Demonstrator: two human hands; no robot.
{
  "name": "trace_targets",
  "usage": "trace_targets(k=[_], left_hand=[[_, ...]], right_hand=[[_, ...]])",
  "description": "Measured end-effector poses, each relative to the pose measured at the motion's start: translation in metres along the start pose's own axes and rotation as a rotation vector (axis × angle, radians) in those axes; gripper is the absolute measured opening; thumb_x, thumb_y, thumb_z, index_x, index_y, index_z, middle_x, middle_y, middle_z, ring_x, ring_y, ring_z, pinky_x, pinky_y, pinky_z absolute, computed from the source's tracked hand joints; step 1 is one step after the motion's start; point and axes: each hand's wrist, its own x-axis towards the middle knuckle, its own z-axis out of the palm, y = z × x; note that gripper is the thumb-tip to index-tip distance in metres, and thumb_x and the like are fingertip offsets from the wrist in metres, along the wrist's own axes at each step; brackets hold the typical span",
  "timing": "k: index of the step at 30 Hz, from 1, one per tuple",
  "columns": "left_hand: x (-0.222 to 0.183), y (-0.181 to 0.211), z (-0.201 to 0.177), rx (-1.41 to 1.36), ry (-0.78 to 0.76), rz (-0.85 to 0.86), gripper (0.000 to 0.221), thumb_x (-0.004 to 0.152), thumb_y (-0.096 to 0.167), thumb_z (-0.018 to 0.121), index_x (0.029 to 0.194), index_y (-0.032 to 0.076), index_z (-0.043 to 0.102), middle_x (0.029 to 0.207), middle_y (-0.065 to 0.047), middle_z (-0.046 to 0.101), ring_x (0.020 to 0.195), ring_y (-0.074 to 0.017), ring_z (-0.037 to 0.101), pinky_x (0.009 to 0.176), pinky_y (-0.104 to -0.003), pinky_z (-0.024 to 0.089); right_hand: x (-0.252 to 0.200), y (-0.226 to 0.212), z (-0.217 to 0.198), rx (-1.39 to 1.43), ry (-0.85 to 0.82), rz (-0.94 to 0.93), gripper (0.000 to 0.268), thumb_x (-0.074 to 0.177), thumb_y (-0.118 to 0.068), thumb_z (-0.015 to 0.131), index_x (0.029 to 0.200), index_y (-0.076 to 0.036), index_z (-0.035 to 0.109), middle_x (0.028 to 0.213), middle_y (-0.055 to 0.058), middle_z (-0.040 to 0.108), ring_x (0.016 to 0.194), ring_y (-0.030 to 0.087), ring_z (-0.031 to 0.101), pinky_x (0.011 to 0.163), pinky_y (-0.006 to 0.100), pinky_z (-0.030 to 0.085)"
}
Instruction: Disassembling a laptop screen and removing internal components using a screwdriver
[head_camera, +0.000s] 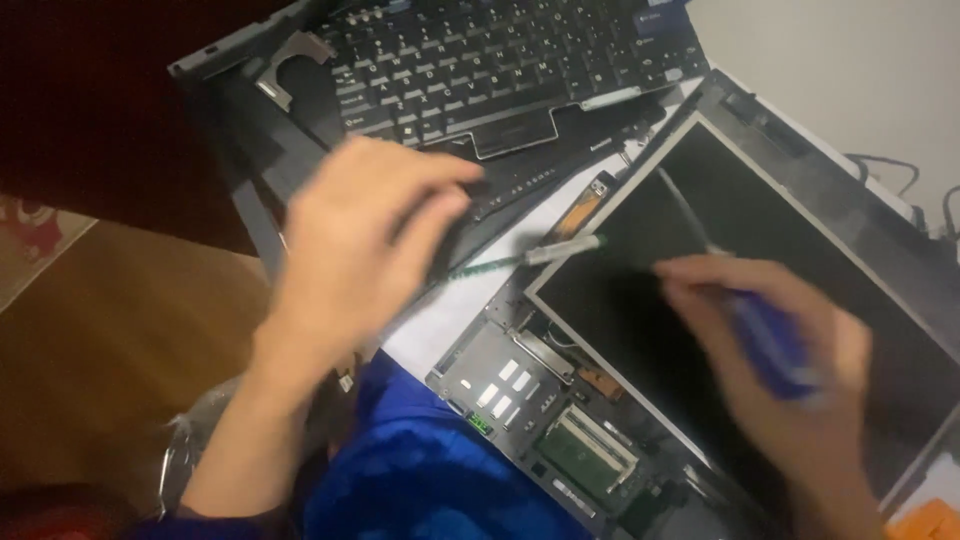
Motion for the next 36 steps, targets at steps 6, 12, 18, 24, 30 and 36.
trace_targets(k=[6, 12, 18, 24, 30, 36], left_hand=[[-0.026, 0.002, 0.047, 0.044, -0.156, 0.209, 0.024, 0.104, 0.025, 0.061, 0.113, 0.004, 0.067, 0.111, -0.009, 0.067, 0.103, -0.0311, 0.062, 0.088, -0.042, 0.049], [-0.033, 0.002, 0.054, 0.187, -0.331, 0.232, 0.043, 0.078, -0.014, 0.067, 0.117, 0.004, 0.069, 0.107, -0.007, 0.073, 0.106, -0.0309, 0.053, 0.083, -0.044, 0.046], [-0.038, 0.012, 0.054, 0.425, -0.374, 0.278, 0.040, 0.083, -0.005, 0.068, 0.121, 0.006, 0.063, 0.106, -0.009, 0.072, 0.112, -0.0282, 0.054, 0.080, -0.038, 0.045], [-0.026, 0.016, 0.057, 0.682, -0.299, 0.342, 0.029, 0.086, 0.010, 0.073, 0.114, 0.010, 0.064, 0.117, -0.004, 0.068, 0.117, -0.0245, 0.056, 0.087, -0.034, 0.046], [-0.029, 0.009, 0.063, 0.532, -0.332, 0.362, 0.044, 0.069, -0.018, 0.066, 0.107, 0.003, 0.063, 0.109, -0.011, 0.071, 0.118, -0.0307, 0.054, 0.094, -0.043, 0.046], [-0.036, 0.010, 0.075, 0.778, -0.345, 0.318, 0.048, 0.081, 0.019, 0.079, 0.125, 0.010, 0.062, 0.122, -0.005, 0.069, 0.125, -0.0255, 0.051, 0.090, -0.038, 0.047]], right_hand=[[0.003, 0.004, 0.008, -0.076, -0.140, -0.209, 0.016, 0.087, 0.000, 0.074, 0.101, -0.006, 0.071, 0.107, 0.008, 0.077, 0.098, 0.015, 0.076, 0.096, 0.026, 0.056], [0.010, 0.011, 0.014, -0.163, -0.195, -0.313, 0.022, 0.085, -0.008, 0.078, 0.106, -0.013, 0.072, 0.114, 0.009, 0.076, 0.105, 0.020, 0.075, 0.098, 0.032, 0.058], [0.017, 0.012, 0.013, -0.212, -0.260, -0.317, 0.023, 0.088, -0.012, 0.075, 0.111, -0.013, 0.072, 0.121, 0.011, 0.073, 0.111, 0.024, 0.071, 0.099, 0.035, 0.055], [0.009, 0.020, 0.011, -0.227, -0.330, -0.362, 0.025, 0.091, -0.017, 0.071, 0.116, -0.015, 0.069, 0.125, 0.009, 0.073, 0.117, 0.029, 0.066, 0.099, 0.040, 0.053], [-0.002, 0.017, 0.001, -0.154, -0.278, -0.298, 0.022, 0.090, -0.009, 0.070, 0.112, -0.013, 0.071, 0.124, 0.010, 0.073, 0.115, 0.025, 0.069, 0.103, 0.037, 0.054], [-0.005, 0.021, -0.011, -0.148, -0.254, -0.293, 0.023, 0.090, -0.009, 0.071, 0.113, -0.011, 0.071, 0.123, 0.012, 0.073, 0.112, 0.023, 0.072, 0.101, 0.034, 0.055]])
